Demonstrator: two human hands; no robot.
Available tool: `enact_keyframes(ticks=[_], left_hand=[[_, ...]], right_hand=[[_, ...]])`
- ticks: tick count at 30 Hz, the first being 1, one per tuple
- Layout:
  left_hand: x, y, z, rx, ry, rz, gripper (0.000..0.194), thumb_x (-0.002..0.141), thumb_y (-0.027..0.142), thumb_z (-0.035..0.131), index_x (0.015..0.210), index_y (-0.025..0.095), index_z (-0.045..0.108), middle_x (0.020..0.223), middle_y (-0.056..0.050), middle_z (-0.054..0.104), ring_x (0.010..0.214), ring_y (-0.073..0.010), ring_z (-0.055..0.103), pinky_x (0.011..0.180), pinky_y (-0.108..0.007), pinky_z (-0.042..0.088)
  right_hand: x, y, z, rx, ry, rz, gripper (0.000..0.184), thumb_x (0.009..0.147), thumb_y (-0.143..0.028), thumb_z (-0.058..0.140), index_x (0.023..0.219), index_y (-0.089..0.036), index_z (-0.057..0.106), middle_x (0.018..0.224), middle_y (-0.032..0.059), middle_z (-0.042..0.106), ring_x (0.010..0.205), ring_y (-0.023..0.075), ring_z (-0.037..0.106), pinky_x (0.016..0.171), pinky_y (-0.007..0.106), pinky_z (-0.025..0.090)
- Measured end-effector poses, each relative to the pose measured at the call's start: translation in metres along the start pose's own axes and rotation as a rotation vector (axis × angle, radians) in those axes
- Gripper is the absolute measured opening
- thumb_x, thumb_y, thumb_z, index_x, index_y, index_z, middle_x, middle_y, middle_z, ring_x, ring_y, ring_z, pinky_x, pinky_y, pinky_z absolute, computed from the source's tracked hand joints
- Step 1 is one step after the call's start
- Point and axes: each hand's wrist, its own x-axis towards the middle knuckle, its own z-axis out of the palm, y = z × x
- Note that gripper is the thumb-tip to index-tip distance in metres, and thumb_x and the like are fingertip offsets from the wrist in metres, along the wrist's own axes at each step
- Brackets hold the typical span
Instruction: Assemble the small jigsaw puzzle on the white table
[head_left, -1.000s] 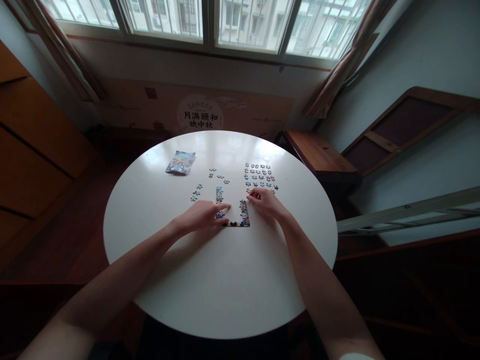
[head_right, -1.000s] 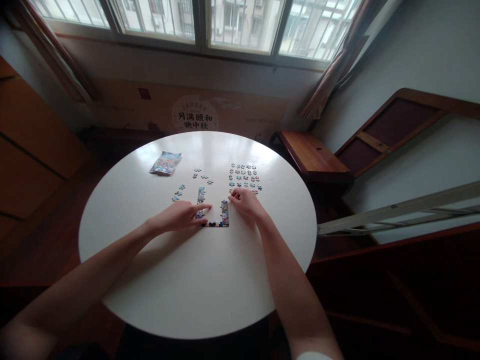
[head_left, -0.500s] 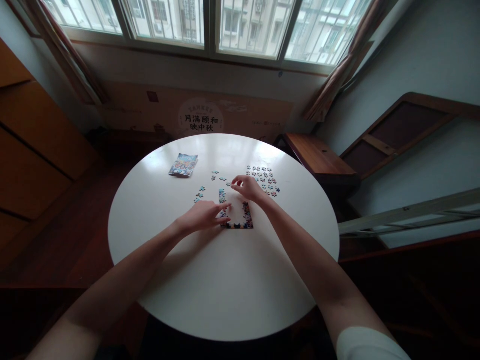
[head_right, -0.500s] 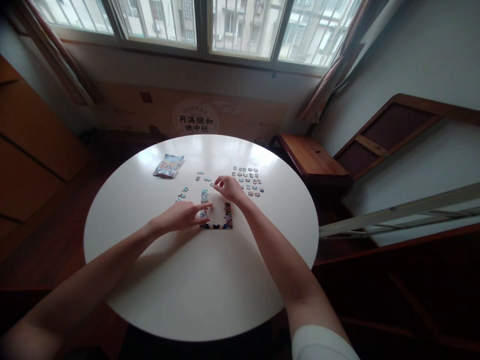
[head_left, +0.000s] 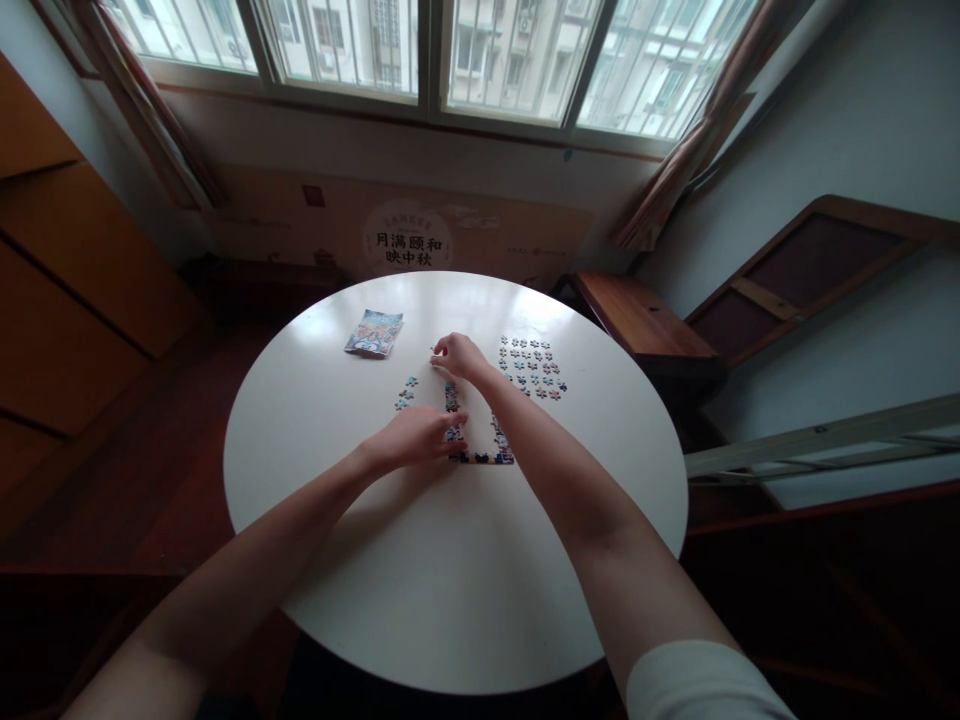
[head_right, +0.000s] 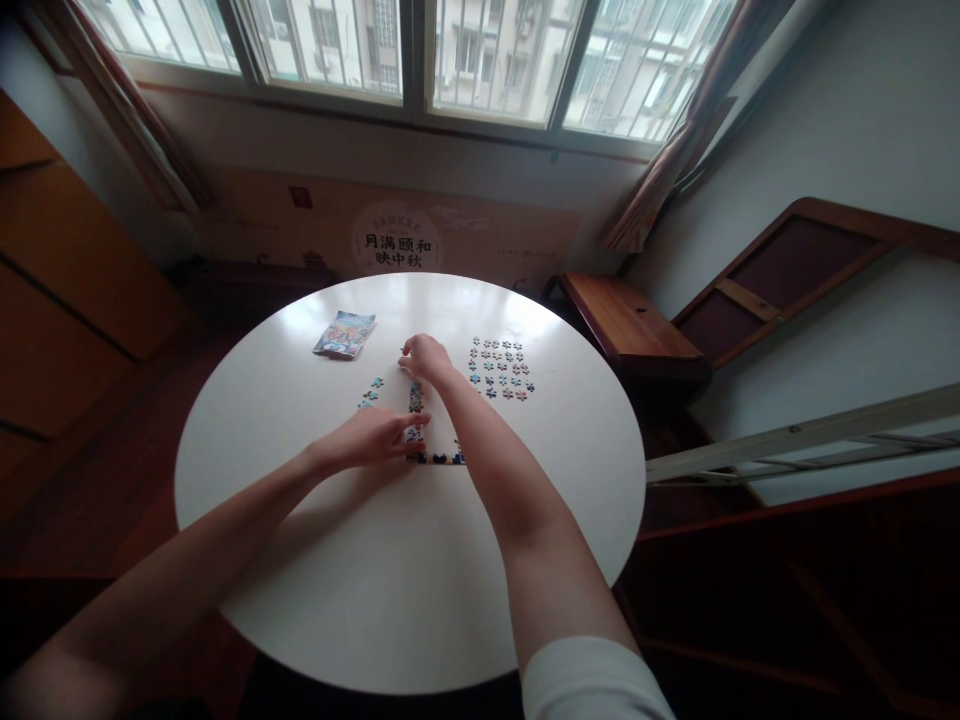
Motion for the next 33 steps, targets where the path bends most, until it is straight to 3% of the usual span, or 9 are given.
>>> enact_keyframes(ticks=[8, 13, 18, 21, 24, 28, 33], left_hand=[[0.000, -0.001, 0.001, -0.010, 0.008, 0.000, 0.049, 0.091, 0.051, 0.049, 0.130, 0.023, 0.057, 0.074, -0.007, 0.069, 0.071, -0.0238, 0.066, 0.062, -0.026, 0.041], [0.000, 0.000, 0.001, 0.002, 0.006, 0.000, 0.048, 0.092, 0.053, 0.047, 0.129, 0.025, 0.057, 0.070, -0.005, 0.068, 0.065, -0.0228, 0.064, 0.058, -0.026, 0.038], [0.002, 0.008, 0.004, -0.014, 0.064, -0.066, 0.053, 0.093, 0.061, 0.039, 0.121, 0.022, 0.063, 0.067, -0.005, 0.066, 0.066, -0.0214, 0.064, 0.061, -0.027, 0.040], [0.005, 0.015, 0.009, -0.014, 0.190, -0.057, 0.051, 0.095, 0.056, 0.040, 0.120, 0.019, 0.064, 0.086, -0.009, 0.070, 0.082, -0.0231, 0.064, 0.074, -0.032, 0.043], [0.008, 0.021, 0.016, -0.022, 0.276, 0.078, 0.049, 0.094, 0.054, 0.046, 0.126, 0.020, 0.060, 0.114, -0.012, 0.065, 0.107, -0.0257, 0.056, 0.092, -0.039, 0.038], [0.009, 0.023, 0.023, -0.050, 0.244, 0.214, 0.051, 0.093, 0.054, 0.047, 0.134, 0.024, 0.053, 0.136, -0.011, 0.055, 0.130, -0.0273, 0.041, 0.107, -0.043, 0.025], [0.009, 0.021, 0.024, -0.049, 0.163, 0.273, 0.059, 0.093, 0.056, 0.046, 0.143, 0.026, 0.043, 0.149, -0.010, 0.043, 0.140, -0.0289, 0.029, 0.109, -0.045, 0.022]], right_hand=[[-0.001, -0.001, -0.004, 0.155, -0.072, 0.098, 0.015, 0.072, -0.020, 0.076, 0.085, -0.015, 0.072, 0.091, 0.0084, 0.071, 0.079, 0.0175, 0.063, 0.066, 0.025, 0.048], [-0.023, 0.007, -0.023, 0.344, 0.043, 0.145, 0.019, 0.076, -0.012, 0.069, 0.095, -0.015, 0.072, 0.089, 0.0084, 0.072, 0.069, 0.0136, 0.063, 0.060, 0.024, 0.049], [-0.062, 0.033, -0.045, 0.417, 0.169, 0.097, 0.013, 0.078, -0.016, 0.066, 0.089, -0.014, 0.073, 0.085, 0.0093, 0.072, 0.071, 0.0148, 0.064, 0.063, 0.026, 0.050], [-0.089, 0.052, -0.047, 0.528, 0.156, 0.130, 0.011, 0.076, -0.017, 0.066, 0.084, -0.012, 0.072, 0.079, 0.0094, 0.072, 0.064, 0.0147, 0.063, 0.058, 0.026, 0.050], [-0.112, 0.068, -0.042, 0.628, 0.154, 0.131, 0.009, 0.072, -0.019, 0.069, 0.079, -0.013, 0.070, 0.075, 0.0079, 0.072, 0.064, 0.0151, 0.064, 0.061, 0.027, 0.052], [-0.129, 0.077, -0.034, 0.572, 0.194, 0.161, 0.012, 0.071, -0.025, 0.070, 0.076, -0.014, 0.071, 0.080, 0.0077, 0.072, 0.070, 0.0163, 0.064, 0.066, 0.029, 0.051], [-0.133, 0.074, -0.029, 0.550, 0.188, 0.114, 0.012, 0.072, -0.027, 0.068, 0.076, -0.016, 0.072, 0.080, 0.0058, 0.072, 0.067, 0.0149, 0.062, 0.064, 0.027, 0.049]])
